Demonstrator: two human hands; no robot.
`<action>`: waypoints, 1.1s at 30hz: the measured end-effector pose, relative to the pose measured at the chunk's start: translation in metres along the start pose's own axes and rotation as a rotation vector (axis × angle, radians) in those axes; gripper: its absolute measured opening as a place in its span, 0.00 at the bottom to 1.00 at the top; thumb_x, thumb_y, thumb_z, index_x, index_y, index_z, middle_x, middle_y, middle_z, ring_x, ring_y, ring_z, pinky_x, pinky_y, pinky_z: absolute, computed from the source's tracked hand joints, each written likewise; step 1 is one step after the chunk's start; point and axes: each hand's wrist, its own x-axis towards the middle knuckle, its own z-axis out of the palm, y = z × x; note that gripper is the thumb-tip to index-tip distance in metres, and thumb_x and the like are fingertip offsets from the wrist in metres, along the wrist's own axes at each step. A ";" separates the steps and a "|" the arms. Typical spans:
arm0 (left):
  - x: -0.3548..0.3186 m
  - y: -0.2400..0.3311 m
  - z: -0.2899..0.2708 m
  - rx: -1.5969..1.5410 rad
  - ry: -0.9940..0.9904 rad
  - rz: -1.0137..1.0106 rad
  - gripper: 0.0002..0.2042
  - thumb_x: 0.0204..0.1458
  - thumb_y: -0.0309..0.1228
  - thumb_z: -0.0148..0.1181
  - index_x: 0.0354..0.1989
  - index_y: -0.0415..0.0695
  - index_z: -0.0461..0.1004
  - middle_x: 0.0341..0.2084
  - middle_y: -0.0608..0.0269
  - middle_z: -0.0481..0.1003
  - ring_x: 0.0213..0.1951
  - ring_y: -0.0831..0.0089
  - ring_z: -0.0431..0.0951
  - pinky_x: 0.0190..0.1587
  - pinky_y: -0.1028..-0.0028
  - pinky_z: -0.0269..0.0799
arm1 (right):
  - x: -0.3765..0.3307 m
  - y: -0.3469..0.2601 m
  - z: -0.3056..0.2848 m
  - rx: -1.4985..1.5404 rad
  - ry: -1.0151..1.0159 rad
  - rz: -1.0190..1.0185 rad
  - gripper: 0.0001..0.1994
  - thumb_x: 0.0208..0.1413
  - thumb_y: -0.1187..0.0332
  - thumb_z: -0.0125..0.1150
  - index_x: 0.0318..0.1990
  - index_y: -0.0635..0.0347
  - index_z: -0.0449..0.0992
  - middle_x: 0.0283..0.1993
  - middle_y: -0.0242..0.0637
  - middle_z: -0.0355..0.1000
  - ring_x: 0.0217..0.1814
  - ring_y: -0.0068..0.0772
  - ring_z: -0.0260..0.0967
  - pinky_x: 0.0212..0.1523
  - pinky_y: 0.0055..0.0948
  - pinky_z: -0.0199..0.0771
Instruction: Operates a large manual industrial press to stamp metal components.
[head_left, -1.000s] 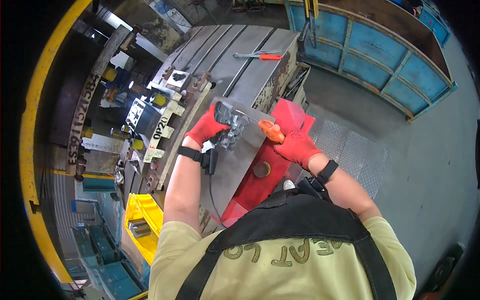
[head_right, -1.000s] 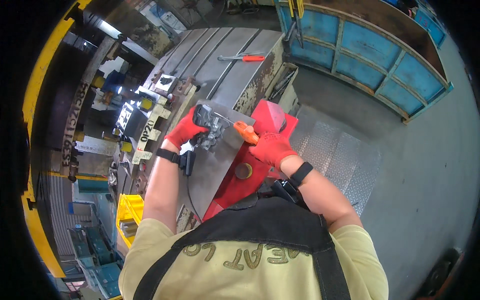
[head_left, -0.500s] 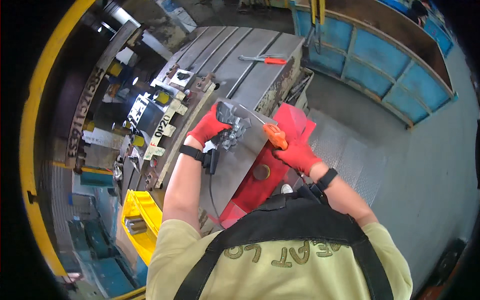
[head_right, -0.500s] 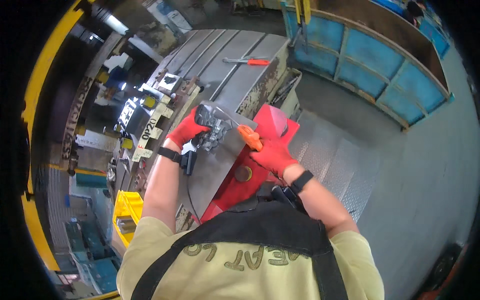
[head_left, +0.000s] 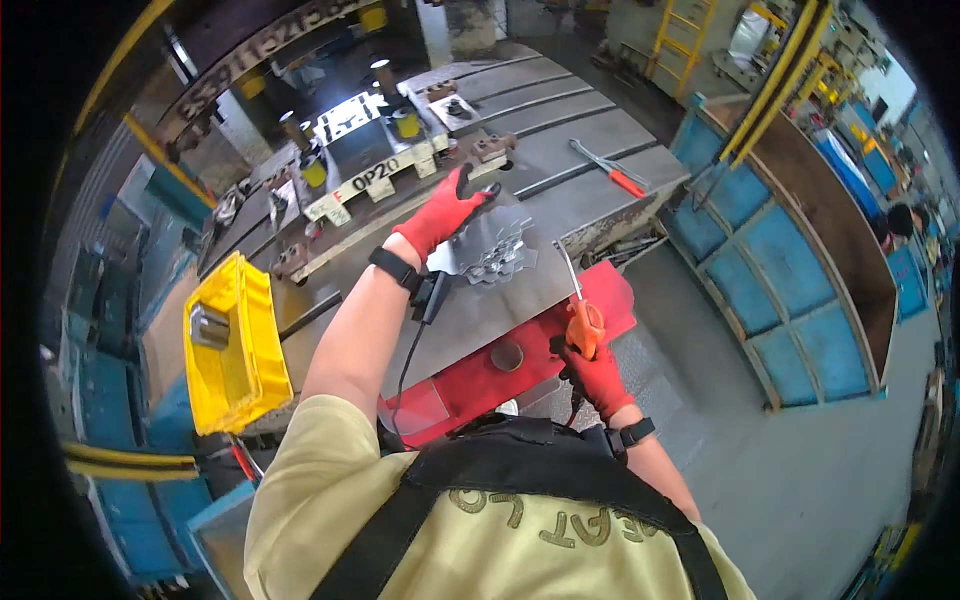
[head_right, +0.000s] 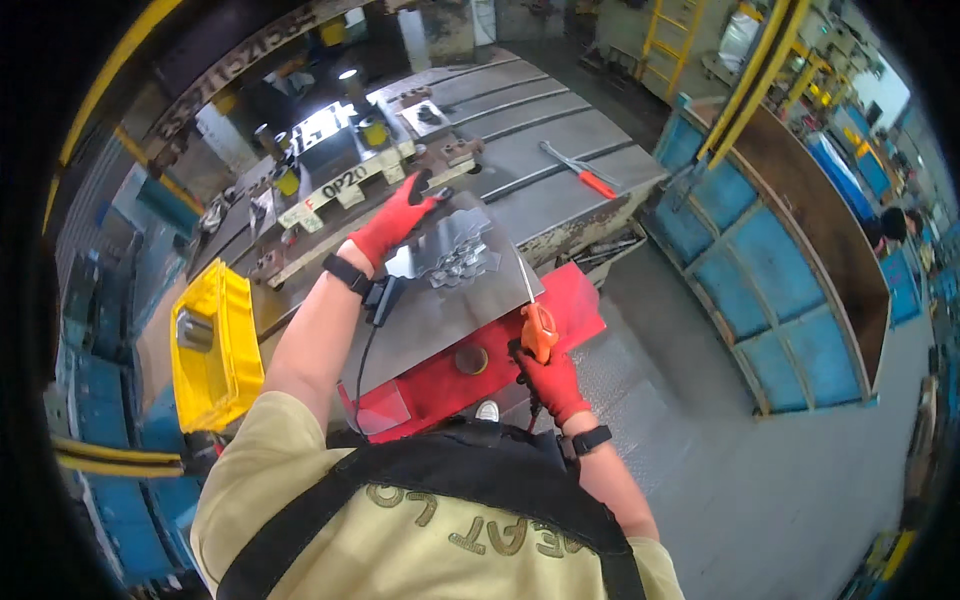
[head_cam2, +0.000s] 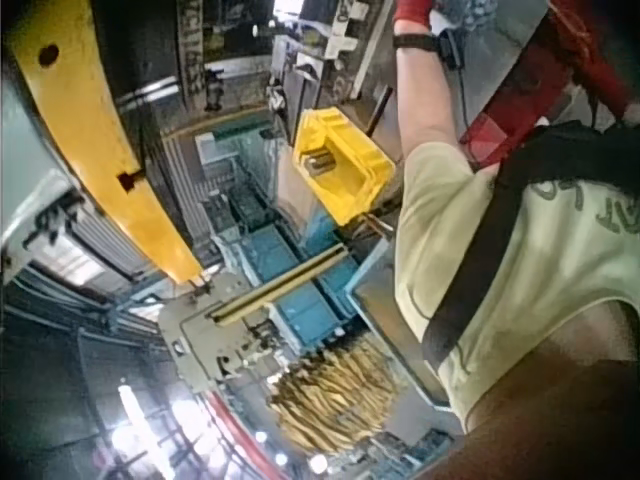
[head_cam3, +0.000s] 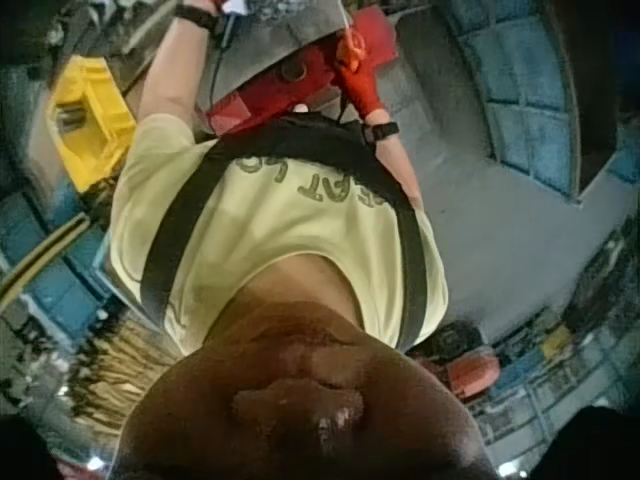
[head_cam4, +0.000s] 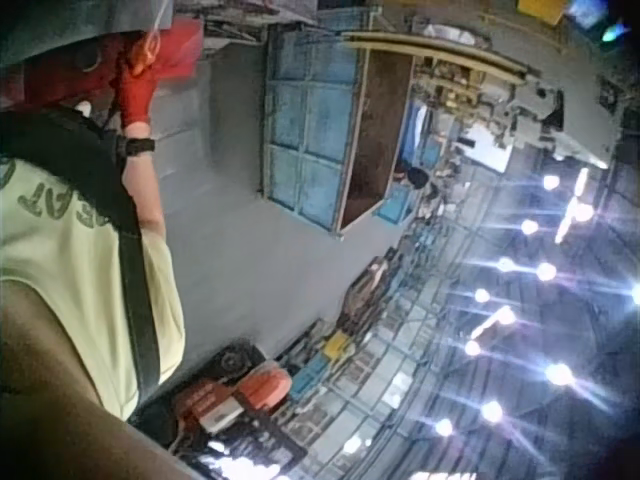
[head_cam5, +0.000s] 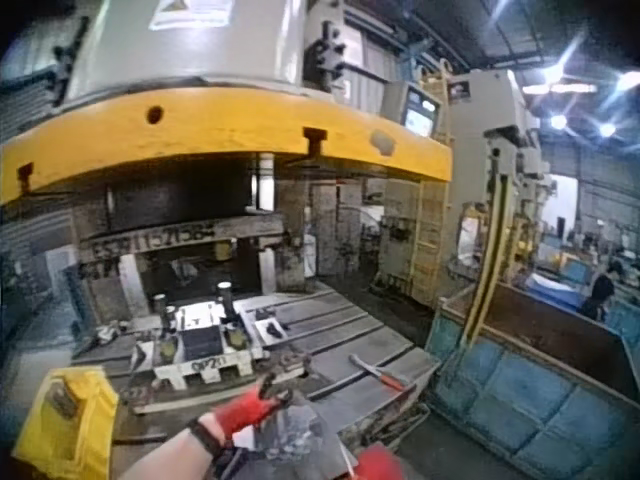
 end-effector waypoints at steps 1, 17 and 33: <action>-0.007 0.014 -0.003 0.027 0.071 0.010 0.31 0.43 0.40 0.54 0.53 0.39 0.52 0.48 0.51 0.60 0.52 0.66 0.58 0.52 0.74 0.53 | 0.000 -0.001 -0.002 0.044 0.015 -0.023 0.15 0.41 0.61 0.59 0.34 0.62 0.70 0.24 0.31 0.68 0.22 0.21 0.64 0.23 0.21 0.63; -0.245 0.112 0.074 0.135 0.473 -0.129 0.18 0.40 0.37 0.58 0.37 0.41 0.64 0.30 0.54 0.66 0.33 0.62 0.68 0.35 0.71 0.63 | -0.002 -0.003 0.066 -0.457 -0.648 -0.833 0.24 0.40 0.70 0.54 0.49 0.56 0.60 0.41 0.41 0.66 0.42 0.37 0.65 0.40 0.29 0.64; -0.388 0.017 -0.034 0.323 1.320 -0.489 0.12 0.37 0.34 0.58 0.30 0.43 0.69 0.25 0.56 0.72 0.30 0.62 0.72 0.31 0.68 0.66 | -0.027 -0.041 0.139 -0.841 -1.195 -0.736 0.28 0.40 0.59 0.57 0.50 0.60 0.59 0.45 0.42 0.64 0.43 0.36 0.64 0.44 0.29 0.63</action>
